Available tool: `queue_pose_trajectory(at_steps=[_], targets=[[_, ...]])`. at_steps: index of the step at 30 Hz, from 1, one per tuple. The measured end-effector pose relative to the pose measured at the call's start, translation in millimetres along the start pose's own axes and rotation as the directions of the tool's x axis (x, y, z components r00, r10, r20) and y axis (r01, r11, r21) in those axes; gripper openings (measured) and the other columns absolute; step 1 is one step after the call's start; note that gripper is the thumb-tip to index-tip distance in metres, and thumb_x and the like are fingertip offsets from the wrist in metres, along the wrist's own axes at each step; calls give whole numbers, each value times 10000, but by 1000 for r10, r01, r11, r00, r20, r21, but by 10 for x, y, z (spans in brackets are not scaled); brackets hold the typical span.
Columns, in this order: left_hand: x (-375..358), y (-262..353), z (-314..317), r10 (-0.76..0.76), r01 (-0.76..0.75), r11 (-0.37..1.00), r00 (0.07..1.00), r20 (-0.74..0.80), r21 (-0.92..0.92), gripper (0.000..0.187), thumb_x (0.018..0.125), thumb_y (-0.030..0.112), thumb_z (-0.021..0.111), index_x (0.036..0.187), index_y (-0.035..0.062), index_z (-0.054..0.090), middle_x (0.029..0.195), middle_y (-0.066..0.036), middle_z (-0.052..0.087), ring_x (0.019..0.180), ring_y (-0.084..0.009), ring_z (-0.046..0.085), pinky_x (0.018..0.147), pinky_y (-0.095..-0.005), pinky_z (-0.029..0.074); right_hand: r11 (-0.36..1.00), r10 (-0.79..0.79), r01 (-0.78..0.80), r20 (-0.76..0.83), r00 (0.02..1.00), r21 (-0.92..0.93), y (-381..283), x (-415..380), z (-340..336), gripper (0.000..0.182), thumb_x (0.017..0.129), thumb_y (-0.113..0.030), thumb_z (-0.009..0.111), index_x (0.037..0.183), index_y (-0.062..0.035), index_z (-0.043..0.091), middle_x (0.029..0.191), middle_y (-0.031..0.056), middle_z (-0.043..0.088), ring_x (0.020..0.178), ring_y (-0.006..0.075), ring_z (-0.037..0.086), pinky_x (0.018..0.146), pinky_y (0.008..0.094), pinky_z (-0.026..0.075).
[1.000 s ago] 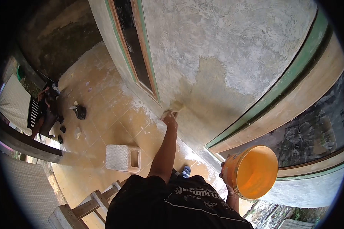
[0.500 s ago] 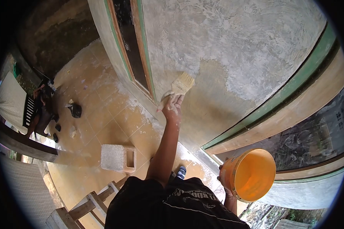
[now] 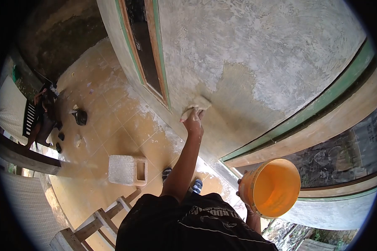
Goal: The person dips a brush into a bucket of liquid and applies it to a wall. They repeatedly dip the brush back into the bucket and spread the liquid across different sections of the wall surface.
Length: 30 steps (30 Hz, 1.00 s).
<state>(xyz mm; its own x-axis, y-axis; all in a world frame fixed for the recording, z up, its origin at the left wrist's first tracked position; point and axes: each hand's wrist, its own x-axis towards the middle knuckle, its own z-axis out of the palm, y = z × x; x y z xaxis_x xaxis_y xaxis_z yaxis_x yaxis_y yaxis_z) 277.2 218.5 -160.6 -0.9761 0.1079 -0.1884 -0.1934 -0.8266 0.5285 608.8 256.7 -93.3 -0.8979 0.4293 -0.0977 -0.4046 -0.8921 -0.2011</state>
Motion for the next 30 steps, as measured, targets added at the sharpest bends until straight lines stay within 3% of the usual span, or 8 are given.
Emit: queue_pose_trajectory(at_steps=[2, 4, 8, 11, 13, 18, 22, 30], targets=[[-192, 457, 455, 5, -2, 999, 998, 62, -51, 179, 812, 27, 548, 983, -10, 509, 985, -174, 565, 918, -276, 600, 858, -401, 507, 978, -112, 101, -54, 992, -182, -108, 20, -294, 705, 860, -491, 471, 1303, 38, 328, 1176, 281, 460, 952, 408, 564, 699, 479, 555], [-275, 699, 664, 100, -55, 983, 962, 253, -177, 237, 819, 99, 522, 1032, 6, 476, 1028, -172, 558, 949, -307, 574, 907, -423, 466, 946, 175, -199, 114, 978, 256, -187, 78, -633, 759, 792, -452, 612, 1337, -19, 309, 1301, 263, 347, 1147, 495, 369, 865, 676, 386], [-214, 307, 321, 36, -4, 988, 977, 211, -155, 289, 831, 123, 517, 1071, -35, 489, 1063, -197, 565, 1011, -311, 560, 947, -421, 442, 969, 65, -88, 107, 992, 229, -13, 71, 199, 747, 803, -468, 587, 1348, -43, 304, 1322, 269, 317, 1166, 509, 346, 864, 663, 396], [-27, -399, -665, -122, 158, 969, 974, 189, -188, 303, 822, 146, 524, 1075, -17, 484, 1077, -180, 563, 993, -304, 570, 932, -419, 452, 998, 63, -67, 203, 977, 11, -74, 68, 72, 618, 878, -483, 467, 1318, -63, 358, 1240, 177, 463, 1130, 302, 477, 900, 418, 466], [-9, -595, -1089, -169, 179, 979, 980, 106, -95, 297, 819, 152, 523, 1072, 3, 479, 1070, -169, 567, 970, -295, 583, 910, -419, 470, 948, 108, -178, 259, 960, 262, -79, 111, -140, 764, 817, -492, 551, 1380, -68, 257, 1399, 238, 217, 1237, 525, 245, 940, 695, 281], [-82, -710, -1121, -73, 111, 962, 985, -157, 249, 230, 858, 114, 493, 1058, 1, 486, 1030, -155, 553, 951, -274, 582, 882, -386, 493, 906, 134, -181, 145, 980, 383, -97, 50, 136, 763, 822, -495, 540, 1383, -67, 251, 1401, 232, 214, 1245, 513, 242, 962, 687, 255], [-468, -381, -193, -77, 74, 948, 997, -3, 309, 219, 831, 27, 527, 1044, -11, 495, 1032, -151, 549, 984, -252, 565, 895, -400, 486, 915, 121, -163, 136, 983, 369, -99, 26, 86, 760, 823, -494, 537, 1376, -55, 256, 1374, 247, 246, 1228, 503, 279, 943, 667, 310], [-956, -659, -425, 59, -63, 998, 983, 175, 19, 221, 864, 80, 521, 1068, 9, 476, 1060, -156, 532, 1033, -265, 548, 934, -424, 459, 963, 12, -42, 113, 993, 266, -13, -19, -145, 749, 827, -493, 533, 1360, -37, 270, 1326, 264, 291, 1191, 489, 334, 917, 632, 370]])
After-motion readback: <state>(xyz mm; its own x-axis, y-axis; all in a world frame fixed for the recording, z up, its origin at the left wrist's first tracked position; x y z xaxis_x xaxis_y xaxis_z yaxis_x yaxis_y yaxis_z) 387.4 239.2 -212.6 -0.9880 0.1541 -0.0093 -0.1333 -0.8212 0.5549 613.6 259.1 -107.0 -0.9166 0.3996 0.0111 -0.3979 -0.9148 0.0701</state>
